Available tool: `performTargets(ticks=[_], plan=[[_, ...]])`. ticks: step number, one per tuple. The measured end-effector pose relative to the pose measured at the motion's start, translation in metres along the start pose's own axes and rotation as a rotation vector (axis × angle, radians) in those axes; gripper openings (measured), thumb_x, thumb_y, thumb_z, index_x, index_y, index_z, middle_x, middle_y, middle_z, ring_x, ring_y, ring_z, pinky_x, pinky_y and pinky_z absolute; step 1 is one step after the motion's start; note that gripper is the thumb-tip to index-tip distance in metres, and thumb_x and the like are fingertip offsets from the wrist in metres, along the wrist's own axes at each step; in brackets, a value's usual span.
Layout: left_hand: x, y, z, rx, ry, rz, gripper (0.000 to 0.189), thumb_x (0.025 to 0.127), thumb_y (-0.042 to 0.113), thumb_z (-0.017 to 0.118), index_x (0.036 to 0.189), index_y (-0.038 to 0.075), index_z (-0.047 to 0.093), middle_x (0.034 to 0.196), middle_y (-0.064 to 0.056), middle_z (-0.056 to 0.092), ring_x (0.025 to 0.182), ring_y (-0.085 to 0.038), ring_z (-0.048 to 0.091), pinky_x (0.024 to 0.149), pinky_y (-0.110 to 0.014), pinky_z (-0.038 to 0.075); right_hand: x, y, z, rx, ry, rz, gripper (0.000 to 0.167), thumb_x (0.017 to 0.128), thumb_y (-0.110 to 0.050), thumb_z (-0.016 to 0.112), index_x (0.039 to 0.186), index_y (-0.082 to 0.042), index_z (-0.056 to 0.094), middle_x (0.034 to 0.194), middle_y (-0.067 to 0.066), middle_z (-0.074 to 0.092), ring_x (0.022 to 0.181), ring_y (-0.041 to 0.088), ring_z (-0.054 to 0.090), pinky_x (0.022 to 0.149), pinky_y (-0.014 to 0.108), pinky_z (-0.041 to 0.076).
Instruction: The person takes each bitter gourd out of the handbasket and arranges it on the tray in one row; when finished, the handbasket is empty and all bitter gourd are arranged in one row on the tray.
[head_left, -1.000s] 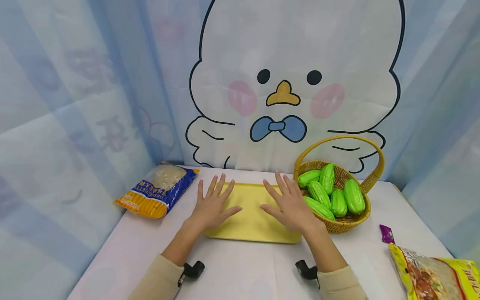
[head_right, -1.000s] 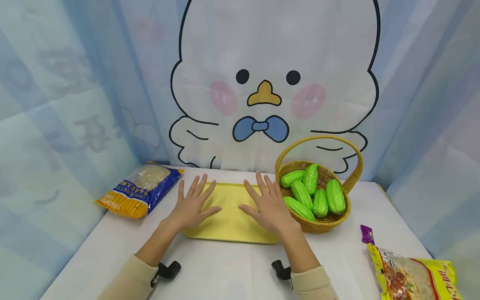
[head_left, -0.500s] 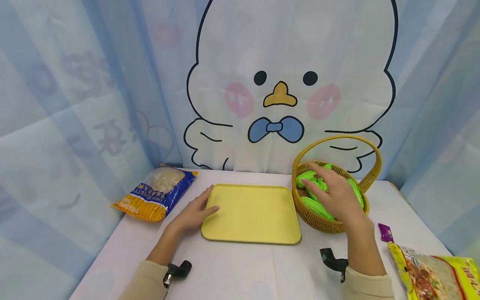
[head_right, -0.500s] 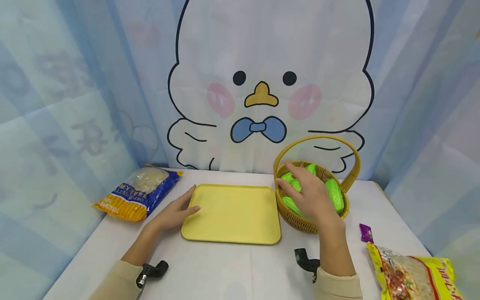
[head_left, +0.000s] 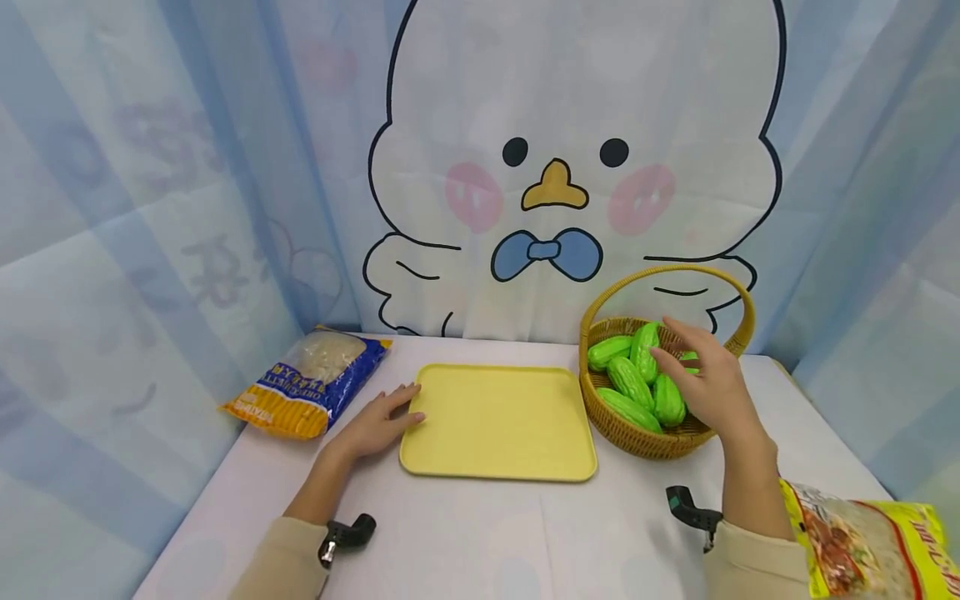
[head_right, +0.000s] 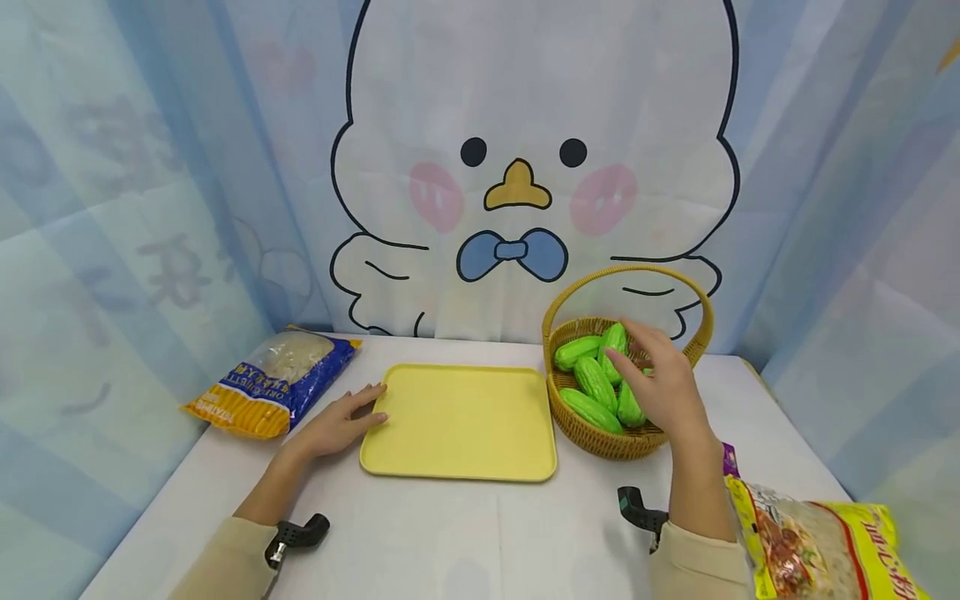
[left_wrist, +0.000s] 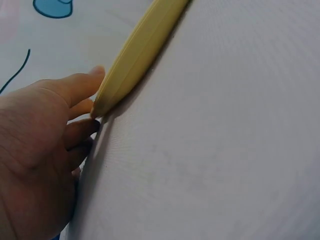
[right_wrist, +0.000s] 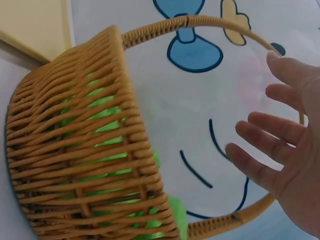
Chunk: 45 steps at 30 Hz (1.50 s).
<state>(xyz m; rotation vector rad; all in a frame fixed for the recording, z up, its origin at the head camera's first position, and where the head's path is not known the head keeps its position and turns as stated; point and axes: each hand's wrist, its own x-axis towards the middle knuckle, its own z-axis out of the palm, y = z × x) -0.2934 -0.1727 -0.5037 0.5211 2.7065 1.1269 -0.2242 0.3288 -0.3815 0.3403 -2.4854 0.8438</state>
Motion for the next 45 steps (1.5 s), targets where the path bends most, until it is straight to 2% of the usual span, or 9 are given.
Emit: performTargets(ticks=[3, 7, 10, 14, 20, 23, 31, 41, 45], plan=[[0.001, -0.001, -0.001, 0.0, -0.001, 0.033, 0.061, 0.106, 0.038, 0.06, 0.158, 0.01, 0.045, 0.167, -0.013, 0.038, 0.159, -0.036, 0.025, 0.133, -0.056, 0.006, -0.002, 0.008, 0.002, 0.029, -0.091, 0.07, 0.058, 0.106, -0.031, 0.063, 0.159, -0.014, 0.045, 0.147, 0.02, 0.056, 0.113, 0.027, 0.06, 0.092, 0.023, 0.055], [0.001, 0.001, -0.003, -0.001, -0.007, 0.046, 0.059, 0.106, 0.033, 0.061, 0.157, 0.008, 0.047, 0.166, -0.014, 0.039, 0.158, -0.036, 0.026, 0.133, -0.056, 0.007, -0.003, 0.015, 0.008, 0.047, -0.322, 0.142, 0.067, 0.106, -0.036, 0.062, 0.163, -0.011, 0.036, 0.153, 0.027, 0.046, 0.123, 0.043, 0.059, 0.094, 0.06, 0.055], [0.0, 0.003, -0.003, -0.004, -0.016, 0.046, 0.059, 0.106, 0.032, 0.061, 0.157, 0.008, 0.046, 0.166, -0.014, 0.039, 0.159, -0.036, 0.025, 0.133, -0.055, 0.006, -0.003, 0.019, 0.013, 0.044, -0.439, 0.163, 0.067, 0.106, -0.038, 0.061, 0.161, -0.008, 0.038, 0.151, 0.03, 0.046, 0.121, 0.045, 0.06, 0.092, 0.057, 0.058], [0.0, 0.005, -0.002, -0.007, -0.022, 0.044, 0.06, 0.105, 0.033, 0.062, 0.158, 0.008, 0.045, 0.166, -0.013, 0.038, 0.159, -0.035, 0.025, 0.133, -0.054, 0.006, -0.004, 0.021, 0.018, 0.05, -0.498, 0.185, 0.057, 0.109, -0.037, 0.055, 0.154, -0.004, 0.047, 0.141, 0.028, 0.055, 0.118, 0.042, 0.059, 0.092, 0.055, 0.056], [0.0, 0.006, -0.002, -0.01, -0.016, 0.036, 0.06, 0.105, 0.033, 0.063, 0.157, 0.009, 0.046, 0.166, -0.013, 0.038, 0.159, -0.034, 0.025, 0.133, -0.054, 0.006, -0.006, 0.021, 0.024, 0.111, -0.578, 0.281, 0.051, 0.112, -0.038, 0.046, 0.154, -0.009, 0.05, 0.157, 0.029, 0.042, 0.143, 0.054, 0.037, 0.11, 0.075, 0.037], [0.0, 0.006, -0.002, -0.01, -0.017, 0.031, 0.06, 0.105, 0.033, 0.062, 0.157, 0.009, 0.046, 0.166, -0.012, 0.038, 0.159, -0.034, 0.025, 0.133, -0.054, 0.006, -0.007, 0.022, 0.027, 0.164, -0.609, 0.332, 0.053, 0.112, -0.041, 0.045, 0.156, -0.012, 0.048, 0.163, 0.029, 0.035, 0.15, 0.056, 0.026, 0.115, 0.079, 0.027], [-0.001, 0.006, -0.001, -0.009, -0.012, 0.021, 0.059, 0.105, 0.033, 0.063, 0.157, 0.009, 0.047, 0.166, -0.012, 0.04, 0.159, -0.033, 0.025, 0.133, -0.054, 0.006, -0.007, 0.027, 0.029, 0.241, -0.62, 0.369, 0.053, 0.11, -0.047, 0.048, 0.157, -0.023, 0.048, 0.167, 0.023, 0.031, 0.155, 0.053, 0.018, 0.117, 0.08, 0.02], [-0.002, 0.007, -0.001, -0.015, -0.004, 0.004, 0.059, 0.104, 0.033, 0.063, 0.157, 0.01, 0.047, 0.166, -0.012, 0.04, 0.159, -0.033, 0.025, 0.133, -0.054, 0.006, -0.007, 0.028, 0.028, 0.234, -0.616, 0.326, 0.05, 0.108, -0.039, 0.055, 0.152, -0.016, 0.054, 0.156, 0.022, 0.047, 0.139, 0.041, 0.043, 0.111, 0.065, 0.042], [-0.001, 0.007, -0.001, -0.018, -0.002, 0.0, 0.059, 0.104, 0.033, 0.064, 0.157, 0.011, 0.047, 0.166, -0.011, 0.04, 0.16, -0.033, 0.025, 0.133, -0.054, 0.005, -0.007, 0.029, 0.028, 0.233, -0.614, 0.321, 0.05, 0.108, -0.038, 0.057, 0.152, -0.016, 0.054, 0.154, 0.022, 0.048, 0.137, 0.039, 0.044, 0.11, 0.062, 0.043]])
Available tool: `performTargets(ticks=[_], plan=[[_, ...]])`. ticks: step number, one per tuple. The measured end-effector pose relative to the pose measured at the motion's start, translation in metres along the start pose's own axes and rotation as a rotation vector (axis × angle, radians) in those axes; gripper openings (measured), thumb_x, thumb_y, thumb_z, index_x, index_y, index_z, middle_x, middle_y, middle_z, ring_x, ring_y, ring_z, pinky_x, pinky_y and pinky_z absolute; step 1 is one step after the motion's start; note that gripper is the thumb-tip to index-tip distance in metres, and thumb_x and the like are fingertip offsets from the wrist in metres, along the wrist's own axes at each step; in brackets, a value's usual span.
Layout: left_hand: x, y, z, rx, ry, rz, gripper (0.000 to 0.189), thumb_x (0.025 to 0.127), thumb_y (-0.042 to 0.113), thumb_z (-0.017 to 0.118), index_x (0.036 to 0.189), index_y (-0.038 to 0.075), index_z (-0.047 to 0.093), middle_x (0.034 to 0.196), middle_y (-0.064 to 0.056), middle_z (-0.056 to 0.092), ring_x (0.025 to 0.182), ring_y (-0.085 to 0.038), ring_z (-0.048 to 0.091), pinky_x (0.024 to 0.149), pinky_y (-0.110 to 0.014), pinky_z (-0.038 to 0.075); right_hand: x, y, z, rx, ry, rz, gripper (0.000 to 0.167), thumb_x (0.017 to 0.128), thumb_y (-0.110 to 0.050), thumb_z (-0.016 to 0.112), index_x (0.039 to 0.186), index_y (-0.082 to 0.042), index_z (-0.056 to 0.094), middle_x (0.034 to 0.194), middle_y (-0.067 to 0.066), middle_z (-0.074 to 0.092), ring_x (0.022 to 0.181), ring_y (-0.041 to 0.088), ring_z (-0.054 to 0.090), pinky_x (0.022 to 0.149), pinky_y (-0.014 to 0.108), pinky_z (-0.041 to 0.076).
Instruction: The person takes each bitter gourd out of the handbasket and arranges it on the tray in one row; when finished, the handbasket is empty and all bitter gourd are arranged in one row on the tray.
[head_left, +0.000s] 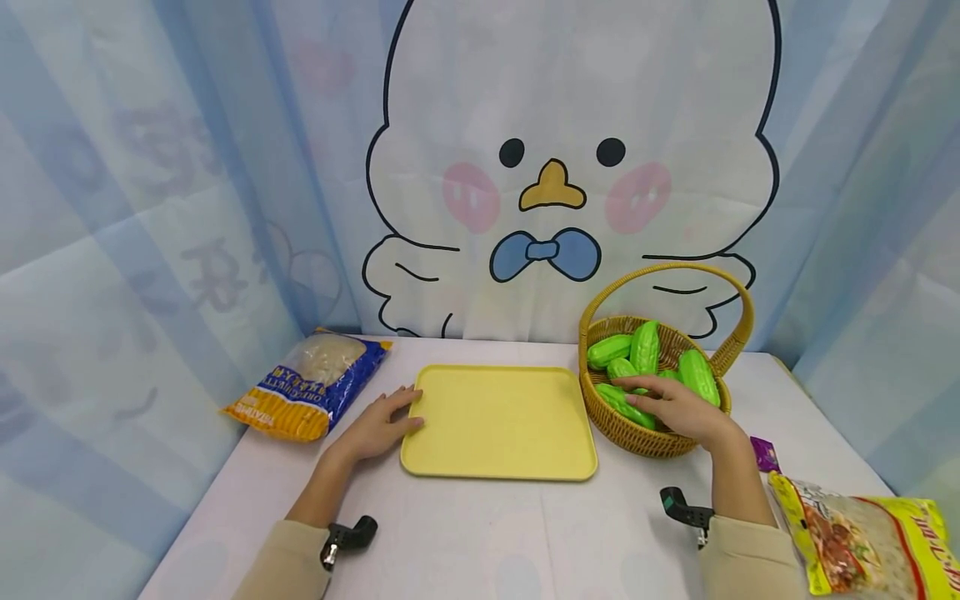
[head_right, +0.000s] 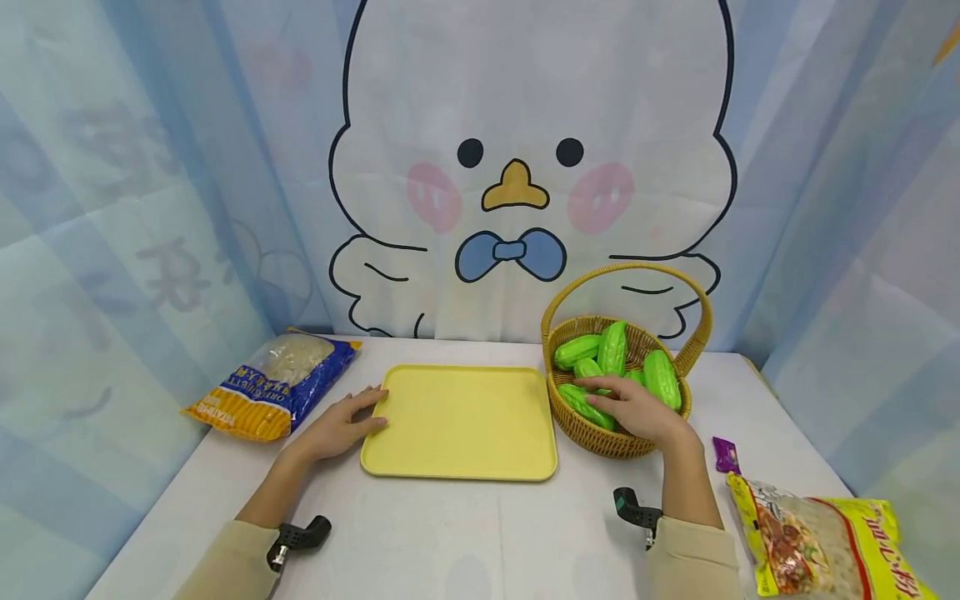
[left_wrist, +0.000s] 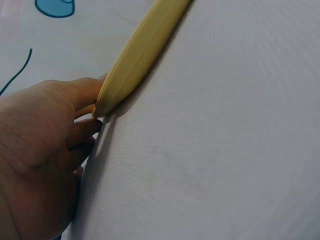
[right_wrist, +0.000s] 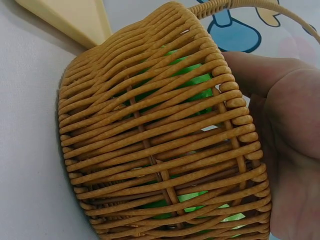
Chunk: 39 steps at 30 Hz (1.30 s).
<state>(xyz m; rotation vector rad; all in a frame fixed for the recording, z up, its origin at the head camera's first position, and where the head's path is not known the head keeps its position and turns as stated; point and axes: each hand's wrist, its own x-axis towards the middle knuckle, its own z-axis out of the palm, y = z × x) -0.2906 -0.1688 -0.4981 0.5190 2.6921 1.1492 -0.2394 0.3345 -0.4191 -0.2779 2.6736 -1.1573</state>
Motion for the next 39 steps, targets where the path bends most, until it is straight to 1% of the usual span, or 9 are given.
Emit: performTargets(ticks=[4, 10, 14, 19, 24, 28, 32, 36, 39], plan=[[0.0, 0.0, 0.0, -0.002, -0.003, -0.003, 0.059, 0.104, 0.033, 0.063, 0.157, 0.011, 0.047, 0.166, -0.011, 0.039, 0.16, -0.033, 0.024, 0.133, -0.055, 0.005, 0.0, 0.0, 0.0, 0.027, 0.0, 0.006, 0.051, 0.107, -0.04, 0.057, 0.153, -0.016, 0.054, 0.16, 0.023, 0.043, 0.144, 0.044, 0.037, 0.115, 0.07, 0.037], [-0.001, -0.001, 0.0, 0.001, -0.005, 0.002, 0.059, 0.105, 0.034, 0.063, 0.157, 0.011, 0.047, 0.166, -0.011, 0.039, 0.16, -0.033, 0.024, 0.133, -0.054, 0.005, 0.001, 0.0, -0.001, 0.073, -0.004, 0.021, 0.053, 0.107, -0.041, 0.057, 0.153, -0.014, 0.053, 0.163, 0.024, 0.036, 0.148, 0.045, 0.031, 0.116, 0.07, 0.035], [-0.001, -0.003, 0.0, 0.001, -0.003, 0.013, 0.06, 0.104, 0.034, 0.063, 0.157, 0.01, 0.047, 0.166, -0.012, 0.04, 0.16, -0.033, 0.024, 0.133, -0.055, 0.005, 0.002, -0.003, 0.001, 0.069, 0.007, 0.021, 0.055, 0.107, -0.044, 0.055, 0.151, -0.011, 0.055, 0.161, 0.024, 0.04, 0.148, 0.046, 0.033, 0.116, 0.07, 0.035], [-0.001, -0.005, -0.001, -0.002, 0.0, 0.026, 0.06, 0.104, 0.035, 0.063, 0.157, 0.01, 0.047, 0.166, -0.012, 0.04, 0.16, -0.034, 0.024, 0.133, -0.056, 0.005, 0.006, -0.008, 0.003, 0.05, 0.039, 0.016, 0.053, 0.106, -0.046, 0.056, 0.145, -0.01, 0.062, 0.147, 0.02, 0.056, 0.133, 0.037, 0.048, 0.107, 0.055, 0.048], [-0.001, -0.006, -0.001, -0.006, 0.0, 0.031, 0.06, 0.104, 0.035, 0.063, 0.157, 0.01, 0.047, 0.166, -0.012, 0.039, 0.16, -0.034, 0.024, 0.133, -0.056, 0.005, 0.009, -0.009, 0.007, 0.044, 0.056, 0.005, 0.047, 0.106, -0.043, 0.059, 0.141, -0.011, 0.066, 0.14, 0.016, 0.061, 0.126, 0.032, 0.052, 0.102, 0.045, 0.049], [-0.002, -0.005, -0.001, -0.003, 0.002, 0.032, 0.06, 0.104, 0.035, 0.063, 0.157, 0.011, 0.047, 0.166, -0.012, 0.039, 0.16, -0.034, 0.024, 0.133, -0.056, 0.005, 0.008, -0.01, 0.005, 0.066, 0.07, -0.025, 0.046, 0.106, -0.038, 0.06, 0.142, -0.01, 0.065, 0.146, 0.019, 0.059, 0.134, 0.037, 0.051, 0.109, 0.056, 0.048], [-0.002, -0.004, -0.001, -0.003, 0.002, 0.03, 0.061, 0.104, 0.036, 0.063, 0.157, 0.011, 0.047, 0.167, -0.011, 0.039, 0.16, -0.033, 0.025, 0.133, -0.055, 0.006, 0.004, -0.009, 0.0, 0.125, 0.092, -0.023, 0.05, 0.106, -0.041, 0.06, 0.146, -0.012, 0.061, 0.157, 0.021, 0.049, 0.146, 0.045, 0.04, 0.116, 0.07, 0.037], [-0.001, -0.003, 0.0, -0.004, 0.002, 0.025, 0.061, 0.104, 0.036, 0.063, 0.157, 0.011, 0.047, 0.167, -0.011, 0.039, 0.16, -0.033, 0.025, 0.133, -0.054, 0.005, -0.001, -0.009, -0.006, 0.211, 0.128, -0.011, 0.056, 0.105, -0.045, 0.06, 0.15, -0.012, 0.058, 0.164, 0.02, 0.039, 0.152, 0.047, 0.031, 0.115, 0.078, 0.03], [-0.001, -0.004, 0.0, -0.002, 0.004, 0.021, 0.06, 0.104, 0.036, 0.064, 0.157, 0.011, 0.047, 0.167, -0.012, 0.039, 0.16, -0.033, 0.025, 0.133, -0.055, 0.006, -0.003, -0.011, -0.009, 0.275, 0.161, -0.047, 0.056, 0.105, -0.042, 0.06, 0.15, -0.009, 0.056, 0.164, 0.02, 0.039, 0.152, 0.044, 0.032, 0.115, 0.08, 0.029]])
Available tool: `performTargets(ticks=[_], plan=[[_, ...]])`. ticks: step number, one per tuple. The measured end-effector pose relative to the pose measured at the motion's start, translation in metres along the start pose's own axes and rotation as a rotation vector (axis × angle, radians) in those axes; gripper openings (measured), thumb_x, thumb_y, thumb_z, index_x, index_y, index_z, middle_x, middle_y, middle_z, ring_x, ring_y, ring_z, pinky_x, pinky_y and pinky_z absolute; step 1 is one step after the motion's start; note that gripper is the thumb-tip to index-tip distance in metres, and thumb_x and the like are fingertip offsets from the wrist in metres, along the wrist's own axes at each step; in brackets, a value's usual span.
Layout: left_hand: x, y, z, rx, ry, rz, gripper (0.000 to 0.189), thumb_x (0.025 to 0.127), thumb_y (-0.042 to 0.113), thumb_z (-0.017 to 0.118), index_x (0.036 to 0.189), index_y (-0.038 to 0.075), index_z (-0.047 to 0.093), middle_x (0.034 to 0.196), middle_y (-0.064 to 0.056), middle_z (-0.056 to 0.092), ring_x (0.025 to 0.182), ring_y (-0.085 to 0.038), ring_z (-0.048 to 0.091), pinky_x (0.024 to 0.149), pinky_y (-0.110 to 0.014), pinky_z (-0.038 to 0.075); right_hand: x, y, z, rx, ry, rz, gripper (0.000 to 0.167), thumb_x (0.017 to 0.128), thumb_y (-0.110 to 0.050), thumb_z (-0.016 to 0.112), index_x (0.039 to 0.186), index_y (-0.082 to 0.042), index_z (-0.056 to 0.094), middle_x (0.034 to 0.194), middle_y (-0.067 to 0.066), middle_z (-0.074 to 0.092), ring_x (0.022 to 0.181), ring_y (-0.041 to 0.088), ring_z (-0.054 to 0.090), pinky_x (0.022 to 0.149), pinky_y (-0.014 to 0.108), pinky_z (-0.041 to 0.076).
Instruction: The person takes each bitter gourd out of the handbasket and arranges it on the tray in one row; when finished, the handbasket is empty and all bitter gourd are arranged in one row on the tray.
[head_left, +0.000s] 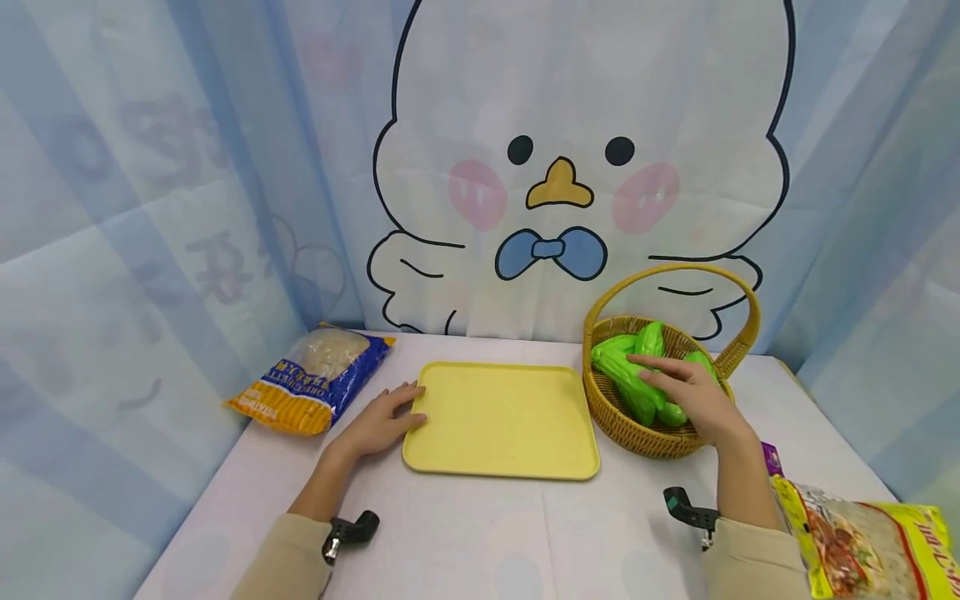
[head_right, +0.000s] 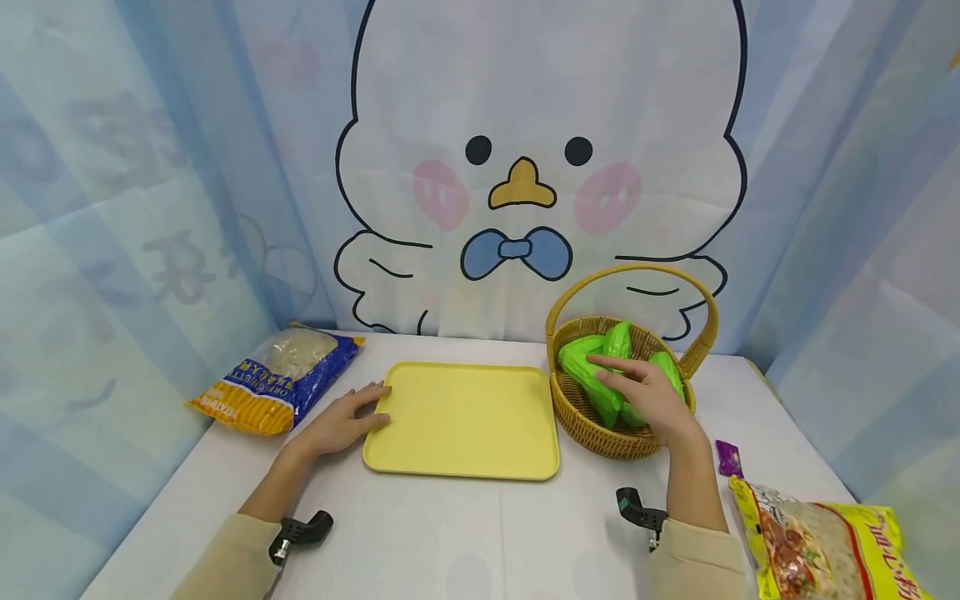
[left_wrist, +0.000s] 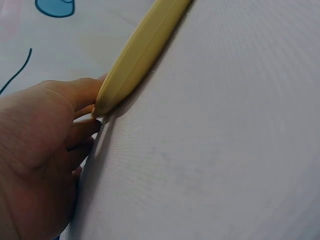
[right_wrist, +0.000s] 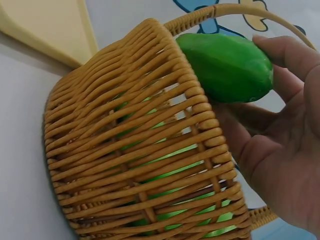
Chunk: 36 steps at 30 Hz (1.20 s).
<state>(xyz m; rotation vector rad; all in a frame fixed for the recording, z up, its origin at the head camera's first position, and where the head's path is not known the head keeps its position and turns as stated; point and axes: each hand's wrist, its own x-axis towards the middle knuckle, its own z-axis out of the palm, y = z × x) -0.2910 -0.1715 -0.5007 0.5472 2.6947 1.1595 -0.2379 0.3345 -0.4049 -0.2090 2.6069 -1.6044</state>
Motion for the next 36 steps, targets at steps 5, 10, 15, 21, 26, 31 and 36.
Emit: performTargets(ticks=[5, 10, 15, 21, 26, 31, 36], plan=[[0.001, 0.0, 0.0, 0.001, -0.003, -0.006, 0.06, 0.104, 0.035, 0.064, 0.156, 0.011, 0.048, 0.166, -0.012, 0.039, 0.159, -0.033, 0.026, 0.133, -0.054, 0.006, -0.003, -0.007, -0.002, 0.088, 0.005, -0.063, 0.05, 0.106, -0.035, 0.062, 0.147, -0.007, 0.059, 0.155, 0.005, 0.05, 0.141, 0.016, 0.044, 0.116, 0.081, 0.025], [0.001, 0.002, 0.0, -0.001, -0.003, -0.01, 0.06, 0.104, 0.035, 0.064, 0.156, 0.011, 0.048, 0.167, -0.012, 0.039, 0.159, -0.033, 0.025, 0.133, -0.055, 0.006, -0.006, -0.011, -0.001, 0.142, -0.018, -0.17, 0.043, 0.107, -0.022, 0.061, 0.145, -0.002, 0.059, 0.143, -0.014, 0.059, 0.13, 0.0, 0.052, 0.121, 0.059, 0.039], [0.001, 0.001, 0.0, 0.004, -0.005, -0.015, 0.06, 0.104, 0.036, 0.063, 0.157, 0.013, 0.047, 0.167, -0.011, 0.038, 0.159, -0.033, 0.025, 0.133, -0.055, 0.007, -0.005, -0.015, 0.001, 0.221, -0.106, -0.3, 0.039, 0.105, -0.004, 0.058, 0.143, 0.005, 0.058, 0.142, -0.011, 0.063, 0.129, 0.006, 0.057, 0.101, 0.019, 0.053], [0.0, -0.002, -0.002, -0.016, 0.0, -0.055, 0.059, 0.104, 0.039, 0.062, 0.157, 0.018, 0.048, 0.168, -0.009, 0.037, 0.16, -0.035, 0.024, 0.131, -0.058, 0.012, 0.001, -0.021, 0.012, 0.313, -0.154, -0.326, 0.037, 0.107, -0.003, 0.054, 0.143, 0.003, 0.059, 0.141, -0.006, 0.064, 0.121, 0.009, 0.062, 0.096, 0.021, 0.057], [0.0, -0.003, -0.004, -0.03, 0.0, -0.063, 0.058, 0.105, 0.039, 0.061, 0.157, 0.019, 0.048, 0.167, -0.009, 0.038, 0.159, -0.037, 0.025, 0.131, -0.058, 0.016, 0.009, -0.025, 0.029, 0.332, -0.124, -0.255, 0.04, 0.11, -0.016, 0.054, 0.146, -0.001, 0.058, 0.134, -0.006, 0.064, 0.102, 0.008, 0.062, 0.081, 0.02, 0.058], [-0.001, -0.003, -0.006, -0.035, -0.01, -0.056, 0.059, 0.105, 0.039, 0.061, 0.158, 0.019, 0.047, 0.167, -0.01, 0.038, 0.158, -0.037, 0.026, 0.131, -0.057, 0.017, 0.019, -0.027, 0.052, 0.282, -0.142, -0.209, 0.044, 0.109, -0.023, 0.056, 0.149, -0.004, 0.055, 0.126, -0.005, 0.061, 0.079, 0.005, 0.054, 0.064, 0.018, 0.049], [-0.002, -0.005, -0.01, -0.029, -0.012, -0.042, 0.058, 0.105, 0.037, 0.061, 0.157, 0.017, 0.048, 0.166, -0.011, 0.04, 0.157, -0.037, 0.029, 0.13, -0.056, 0.02, 0.029, -0.031, 0.079, 0.321, -0.174, -0.156, 0.045, 0.11, -0.023, 0.053, 0.152, -0.005, 0.053, 0.153, 0.007, 0.053, 0.115, 0.006, 0.065, 0.092, 0.022, 0.059]])
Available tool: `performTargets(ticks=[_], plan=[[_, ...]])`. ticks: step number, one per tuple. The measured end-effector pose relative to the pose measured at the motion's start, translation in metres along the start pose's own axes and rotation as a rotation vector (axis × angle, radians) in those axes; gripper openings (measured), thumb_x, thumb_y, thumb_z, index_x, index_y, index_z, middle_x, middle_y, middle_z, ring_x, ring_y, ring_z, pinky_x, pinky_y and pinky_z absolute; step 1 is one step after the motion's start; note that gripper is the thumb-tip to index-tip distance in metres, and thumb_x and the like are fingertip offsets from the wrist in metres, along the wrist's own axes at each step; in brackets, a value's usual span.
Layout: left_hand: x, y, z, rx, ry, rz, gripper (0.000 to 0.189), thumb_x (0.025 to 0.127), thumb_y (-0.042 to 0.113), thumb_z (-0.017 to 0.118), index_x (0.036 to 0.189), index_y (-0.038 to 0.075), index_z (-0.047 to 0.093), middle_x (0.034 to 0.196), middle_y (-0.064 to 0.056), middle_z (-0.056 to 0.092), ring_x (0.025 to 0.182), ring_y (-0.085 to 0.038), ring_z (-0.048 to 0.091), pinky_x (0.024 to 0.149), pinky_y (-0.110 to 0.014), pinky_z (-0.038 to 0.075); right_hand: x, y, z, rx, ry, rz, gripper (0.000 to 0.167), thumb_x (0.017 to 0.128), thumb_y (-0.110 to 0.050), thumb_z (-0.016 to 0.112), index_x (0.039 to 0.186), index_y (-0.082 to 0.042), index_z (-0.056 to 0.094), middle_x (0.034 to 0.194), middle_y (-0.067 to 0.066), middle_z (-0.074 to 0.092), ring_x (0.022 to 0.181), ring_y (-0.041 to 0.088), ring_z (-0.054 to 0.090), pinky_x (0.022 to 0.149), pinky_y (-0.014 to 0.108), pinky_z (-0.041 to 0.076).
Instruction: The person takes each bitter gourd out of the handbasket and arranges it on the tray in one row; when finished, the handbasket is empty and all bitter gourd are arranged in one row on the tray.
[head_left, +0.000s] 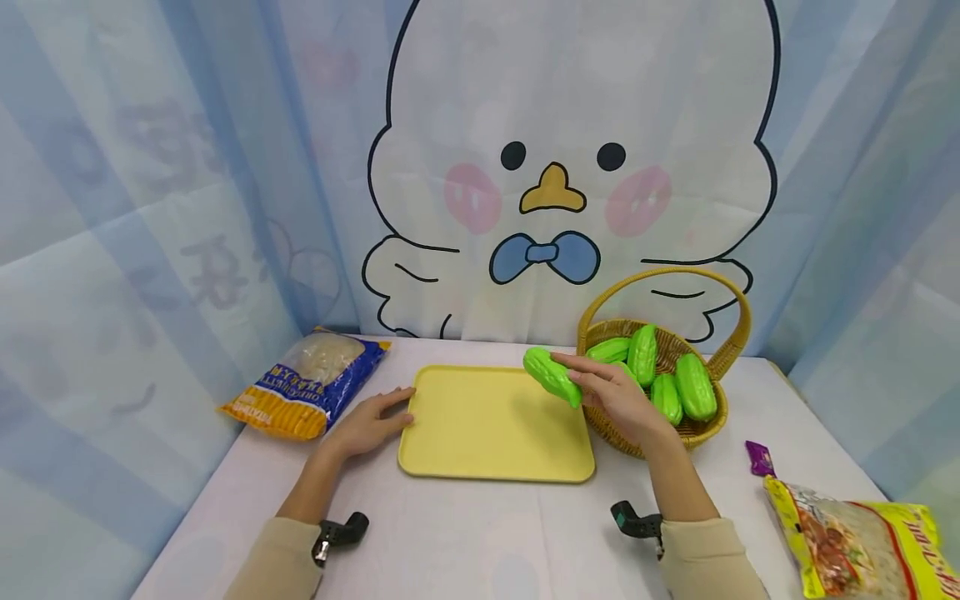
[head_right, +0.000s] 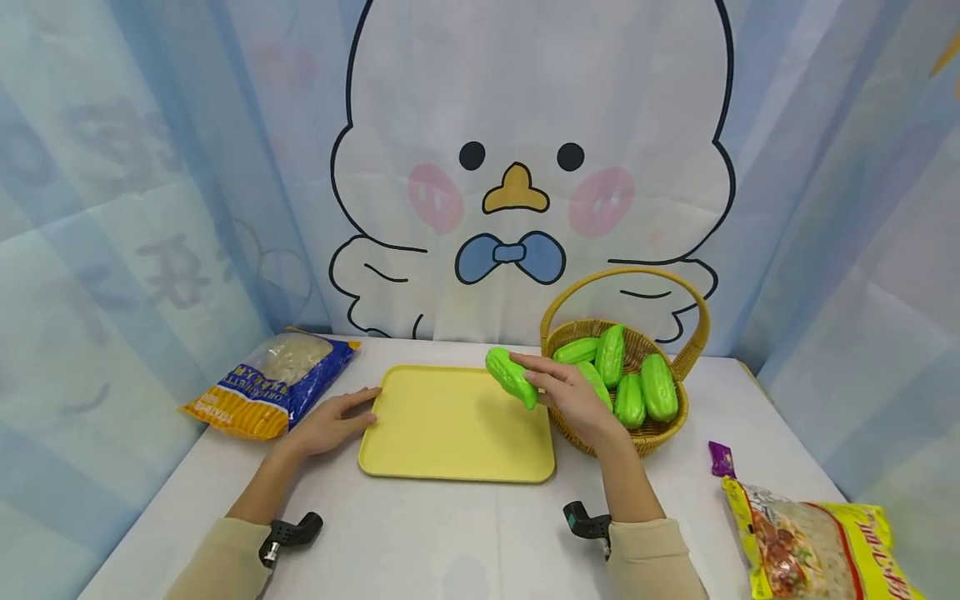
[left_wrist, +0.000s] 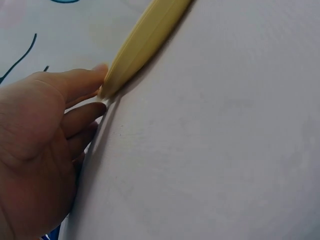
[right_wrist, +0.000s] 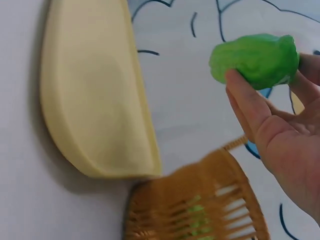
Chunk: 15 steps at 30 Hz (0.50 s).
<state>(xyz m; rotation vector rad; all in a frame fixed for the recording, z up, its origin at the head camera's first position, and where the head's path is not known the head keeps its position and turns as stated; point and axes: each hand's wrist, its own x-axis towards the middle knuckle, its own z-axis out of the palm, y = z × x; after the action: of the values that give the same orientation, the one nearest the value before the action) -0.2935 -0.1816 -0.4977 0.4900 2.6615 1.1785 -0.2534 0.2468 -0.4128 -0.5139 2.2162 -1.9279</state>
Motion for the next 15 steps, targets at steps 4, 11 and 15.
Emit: performTargets(ticks=[4, 11, 15], plan=[[-0.002, -0.001, -0.003, -0.022, -0.006, -0.001, 0.056, 0.105, 0.034, 0.061, 0.157, 0.017, 0.049, 0.165, -0.012, 0.041, 0.157, -0.037, 0.03, 0.13, -0.058, 0.021, 0.009, 0.006, 0.021, -0.012, -0.003, 0.011, 0.045, 0.11, -0.021, 0.054, 0.152, -0.006, 0.053, 0.161, 0.016, 0.044, 0.126, 0.012, 0.06, 0.1, 0.027, 0.056], [-0.003, -0.001, -0.005, -0.033, -0.015, -0.003, 0.055, 0.106, 0.032, 0.061, 0.157, 0.017, 0.048, 0.166, -0.012, 0.039, 0.158, -0.037, 0.029, 0.13, -0.058, 0.019, 0.023, 0.018, 0.052, -0.127, -0.029, 0.003, 0.046, 0.105, -0.024, 0.063, 0.149, -0.013, 0.058, 0.164, 0.014, 0.039, 0.152, 0.037, 0.034, 0.123, 0.056, 0.036], [-0.003, 0.001, -0.005, -0.039, -0.021, -0.008, 0.054, 0.106, 0.032, 0.06, 0.157, 0.018, 0.048, 0.167, -0.012, 0.038, 0.158, -0.037, 0.027, 0.131, -0.057, 0.017, 0.032, 0.023, 0.067, -0.142, -0.045, 0.019, 0.045, 0.105, -0.024, 0.064, 0.148, -0.014, 0.059, 0.164, 0.012, 0.04, 0.152, 0.039, 0.035, 0.124, 0.062, 0.031]])
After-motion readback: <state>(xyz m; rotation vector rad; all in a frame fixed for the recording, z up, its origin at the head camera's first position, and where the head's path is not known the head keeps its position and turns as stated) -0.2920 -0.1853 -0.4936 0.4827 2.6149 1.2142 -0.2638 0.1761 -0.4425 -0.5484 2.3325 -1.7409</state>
